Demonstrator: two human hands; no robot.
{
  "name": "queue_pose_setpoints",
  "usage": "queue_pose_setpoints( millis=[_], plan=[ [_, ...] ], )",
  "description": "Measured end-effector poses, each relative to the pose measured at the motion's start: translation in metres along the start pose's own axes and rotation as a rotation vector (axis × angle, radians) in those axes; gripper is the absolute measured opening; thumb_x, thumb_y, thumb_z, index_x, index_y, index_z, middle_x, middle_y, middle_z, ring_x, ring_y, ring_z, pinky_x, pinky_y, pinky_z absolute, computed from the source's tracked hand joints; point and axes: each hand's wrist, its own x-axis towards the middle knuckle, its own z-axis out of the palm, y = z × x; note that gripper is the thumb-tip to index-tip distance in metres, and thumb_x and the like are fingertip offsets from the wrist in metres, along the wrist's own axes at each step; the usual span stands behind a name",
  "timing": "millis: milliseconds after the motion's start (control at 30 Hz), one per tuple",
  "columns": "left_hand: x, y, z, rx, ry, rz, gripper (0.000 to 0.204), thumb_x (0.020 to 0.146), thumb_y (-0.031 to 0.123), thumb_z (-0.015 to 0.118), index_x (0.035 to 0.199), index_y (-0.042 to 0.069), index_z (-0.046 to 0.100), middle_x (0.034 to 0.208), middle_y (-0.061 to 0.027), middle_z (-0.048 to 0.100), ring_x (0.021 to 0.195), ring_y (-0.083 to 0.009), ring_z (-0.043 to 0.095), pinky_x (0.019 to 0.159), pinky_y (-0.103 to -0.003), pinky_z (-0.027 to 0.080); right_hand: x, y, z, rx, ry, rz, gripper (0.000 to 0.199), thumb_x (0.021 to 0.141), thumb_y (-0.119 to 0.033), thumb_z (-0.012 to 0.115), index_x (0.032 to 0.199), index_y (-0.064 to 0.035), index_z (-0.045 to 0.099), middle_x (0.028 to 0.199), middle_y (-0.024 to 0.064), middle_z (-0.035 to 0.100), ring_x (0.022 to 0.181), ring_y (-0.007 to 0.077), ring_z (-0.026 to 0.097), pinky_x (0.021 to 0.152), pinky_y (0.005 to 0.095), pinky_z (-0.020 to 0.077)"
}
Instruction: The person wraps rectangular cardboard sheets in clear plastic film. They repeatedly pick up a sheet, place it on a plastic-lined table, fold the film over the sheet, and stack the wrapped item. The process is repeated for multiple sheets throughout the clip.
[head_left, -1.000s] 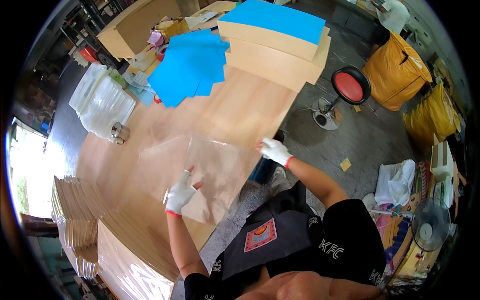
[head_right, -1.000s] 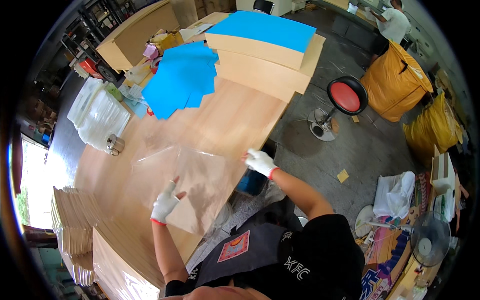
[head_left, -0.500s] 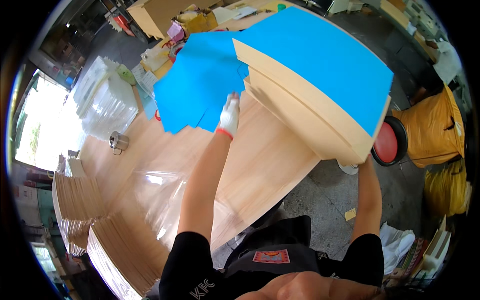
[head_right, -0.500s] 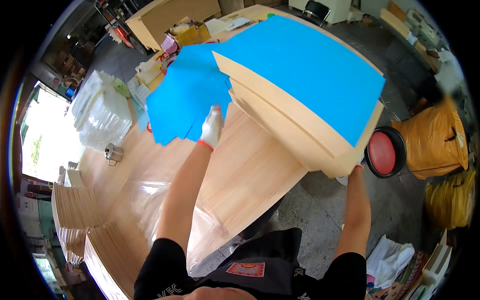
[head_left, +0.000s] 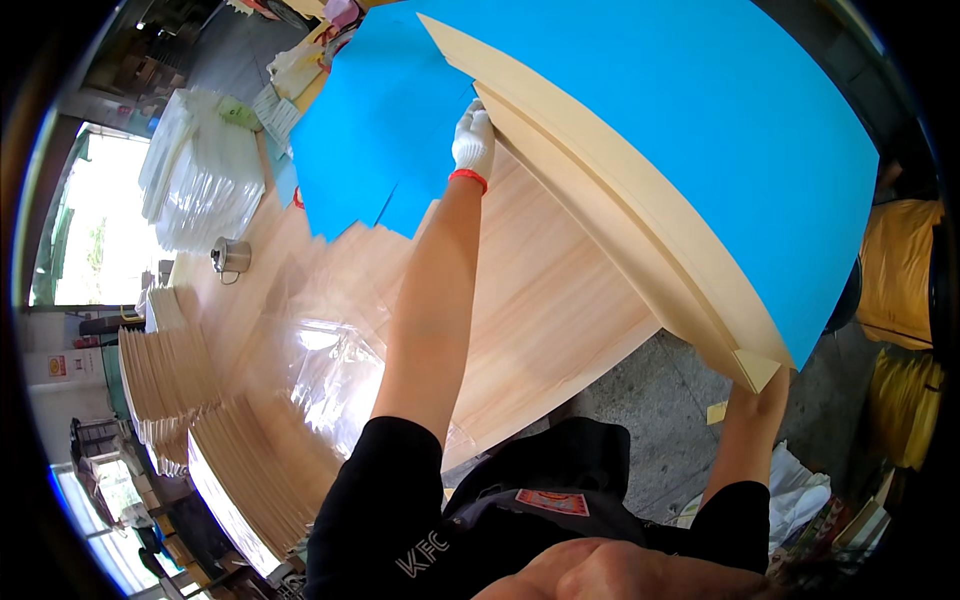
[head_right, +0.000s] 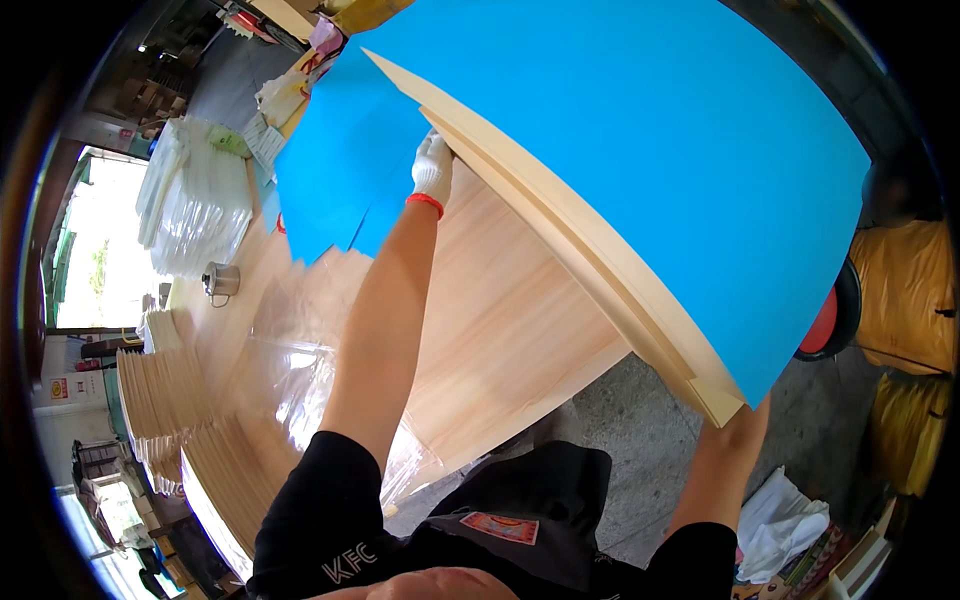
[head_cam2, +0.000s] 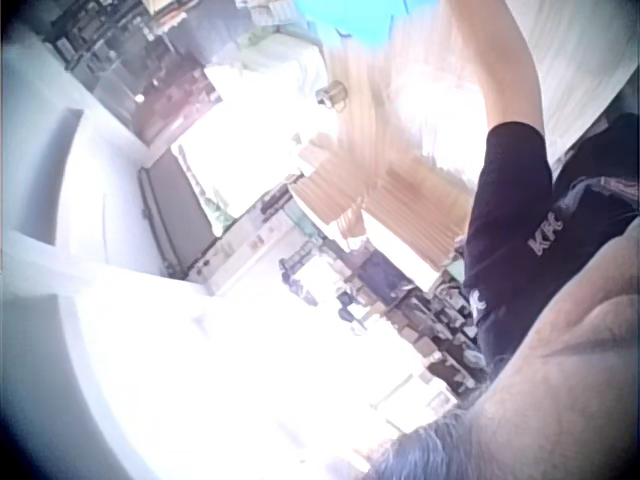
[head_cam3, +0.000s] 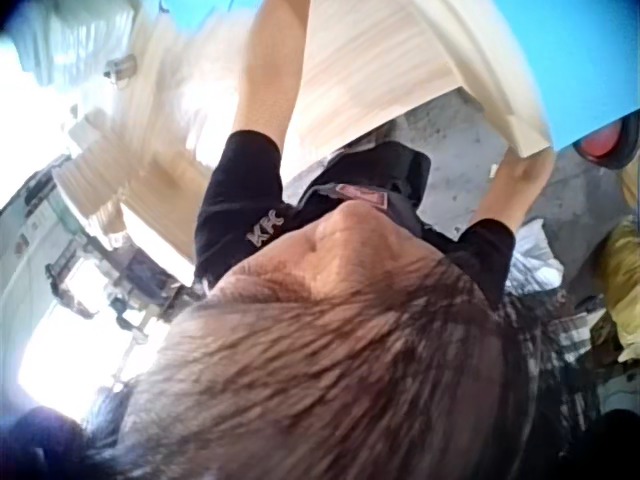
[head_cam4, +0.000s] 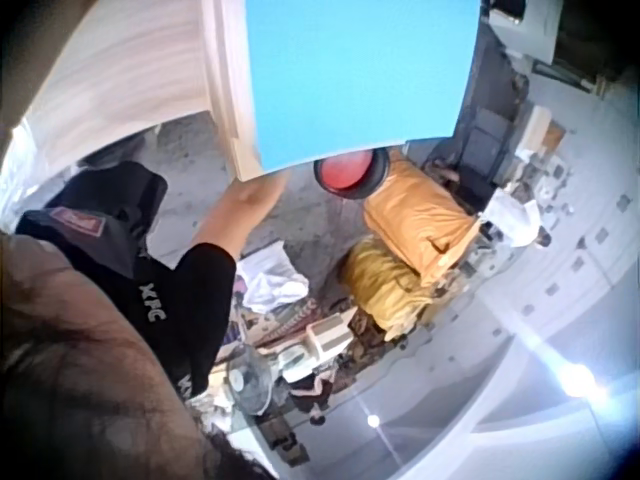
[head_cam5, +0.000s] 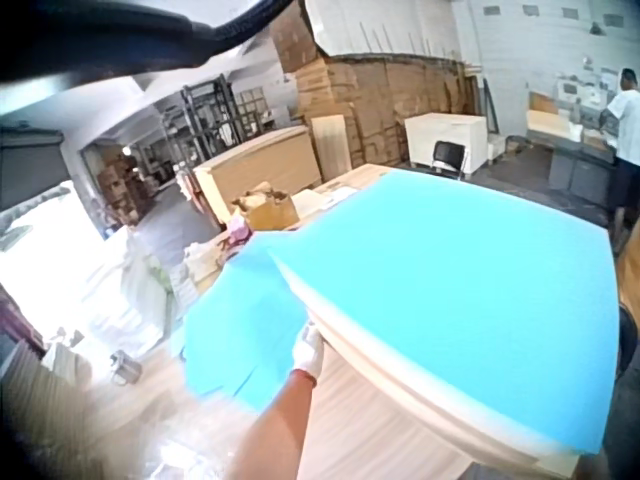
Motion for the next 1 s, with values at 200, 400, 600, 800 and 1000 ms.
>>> queue_pose_setpoints(
  millis=[200, 400, 600, 800, 1000],
  plan=[
    [-0.024, -0.001, -0.020, 0.000, 0.040, 0.044, 0.037, 0.088, 0.013, 0.040, 0.117, 0.000, 0.059, 0.110, -0.0086, 0.065, 0.102, -0.0186, 0.058, 0.089, -0.027, 0.042, -0.044, 0.004, -0.028, -0.042, 0.041, 0.022, 0.037, 0.096, -0.027, 0.045, 0.124, -0.0043, 0.051, 0.109, 0.0058, 0.057, 0.096, 0.0205, 0.055, 0.084, 0.0306, 0.0439],
    [-0.083, 0.018, -0.039, -0.155, 0.102, -0.173, 0.041, 0.091, 0.008, 0.040, 0.130, -0.001, 0.049, 0.123, -0.0082, 0.059, 0.114, -0.0185, 0.054, 0.094, -0.027, 0.041, -0.112, 0.027, -0.066, -0.039, 0.156, 0.067, 0.037, 0.095, -0.027, 0.045, 0.125, -0.0041, 0.051, 0.110, 0.0060, 0.057, 0.097, 0.0208, 0.056, 0.084, 0.0307, 0.0438],
    [-0.079, -0.035, -0.122, -0.447, 0.151, -0.353, 0.044, 0.096, 0.014, 0.042, 0.138, 0.002, 0.040, 0.134, -0.0089, 0.050, 0.121, -0.0206, 0.048, 0.099, -0.028, 0.039, -0.153, 0.051, -0.066, -0.023, 0.184, 0.093, 0.038, 0.095, -0.027, 0.045, 0.125, -0.0039, 0.051, 0.111, 0.0063, 0.057, 0.098, 0.0212, 0.056, 0.085, 0.0309, 0.0436],
    [-0.098, -0.006, -0.186, -0.100, 0.033, 0.142, 0.037, 0.093, 0.009, 0.046, 0.130, 0.004, 0.048, 0.133, -0.0079, 0.051, 0.119, -0.0205, 0.049, 0.098, -0.031, 0.040, -0.109, 0.080, -0.026, 0.039, 0.133, 0.083, 0.038, 0.094, -0.026, 0.045, 0.125, -0.0036, 0.051, 0.113, 0.0066, 0.057, 0.099, 0.0215, 0.056, 0.085, 0.0311, 0.0435],
    [-0.226, 0.240, -0.117, 0.515, -0.558, 0.906, 0.032, 0.081, 0.008, 0.067, 0.112, 0.004, 0.057, 0.121, -0.0091, 0.059, 0.108, -0.0245, 0.057, 0.092, -0.038, 0.046, -0.074, 0.056, -0.015, -0.020, 0.270, -0.011, 0.039, 0.094, -0.026, 0.045, 0.125, -0.0034, 0.051, 0.114, 0.0069, 0.057, 0.100, 0.0218, 0.056, 0.086, 0.0312, 0.0433]
  ],
)
